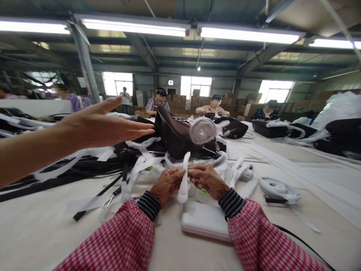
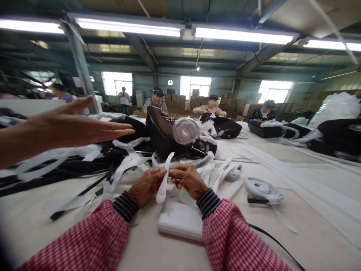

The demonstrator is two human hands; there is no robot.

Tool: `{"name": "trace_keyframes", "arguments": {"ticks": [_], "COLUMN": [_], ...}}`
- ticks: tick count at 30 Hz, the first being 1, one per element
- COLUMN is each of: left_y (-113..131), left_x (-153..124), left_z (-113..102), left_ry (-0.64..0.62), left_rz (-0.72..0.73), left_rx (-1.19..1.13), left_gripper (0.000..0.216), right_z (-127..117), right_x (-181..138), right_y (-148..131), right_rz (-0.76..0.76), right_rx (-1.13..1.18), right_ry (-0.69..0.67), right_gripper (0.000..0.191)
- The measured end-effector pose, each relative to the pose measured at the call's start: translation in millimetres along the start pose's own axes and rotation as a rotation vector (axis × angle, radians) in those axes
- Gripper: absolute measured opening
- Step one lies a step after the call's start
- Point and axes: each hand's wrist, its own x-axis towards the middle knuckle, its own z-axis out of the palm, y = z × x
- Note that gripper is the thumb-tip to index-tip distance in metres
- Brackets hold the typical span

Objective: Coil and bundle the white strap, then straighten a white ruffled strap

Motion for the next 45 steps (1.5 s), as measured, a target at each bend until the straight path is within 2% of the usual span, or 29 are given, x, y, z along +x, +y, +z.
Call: {"name": "trace_keyframes", "arguments": {"ticks": [9,16,19,22,27,33,36,43,45], "left_y": [1.4,6.5,9.6,10.5,10.7,12.5,12.2,27.2,31.5], "left_x": [1.8,-2.7,-6.2,-7.3,-5.9,-10.5,-9.8,-4.7,-11.0], "left_z": [1.5,5.3,8.0,9.2,6.5,11.2,10.2,-25.6,-27.3], "left_ry": [0.088,0.240,0.204,0.143,0.074,0.091,0.179,0.607,0.649], "left_rz": [0.077,0.292,0.342,0.331,0.304,0.411,0.436,0.482,0.500], "left_rx": [0.210,0.491,0.630,0.712,0.756,0.890,0.917,0.954,1.034], "left_gripper": [0.049,0.031,0.025,0.031,0.038,0.035,0.032,0.033,0.034], "right_z": [-6.7,3.1,6.6,7.3,4.1,2.0,1.2,-26.5,-31.5], "right_x": [-0.1,-2.2,-2.7,-3.0,-2.2,-0.6,0.0,0.3,-1.6], "right_y": [0.9,0.7,0.4,-0.1,-0.6,2.6,1.7,-29.9,-34.3], "right_rz": [-0.036,-0.204,-0.251,-0.230,-0.173,-0.102,-0.082,-0.166,-0.183], "right_rx": [-0.111,-0.286,-0.404,-0.434,-0.350,-0.174,-0.104,0.028,-0.001], "right_ry": [0.022,0.119,0.155,0.150,0.125,0.104,0.113,0.231,0.247], "right_gripper": [0.030,0.020,0.019,0.017,0.012,0.010,0.011,0.028,0.026]}}
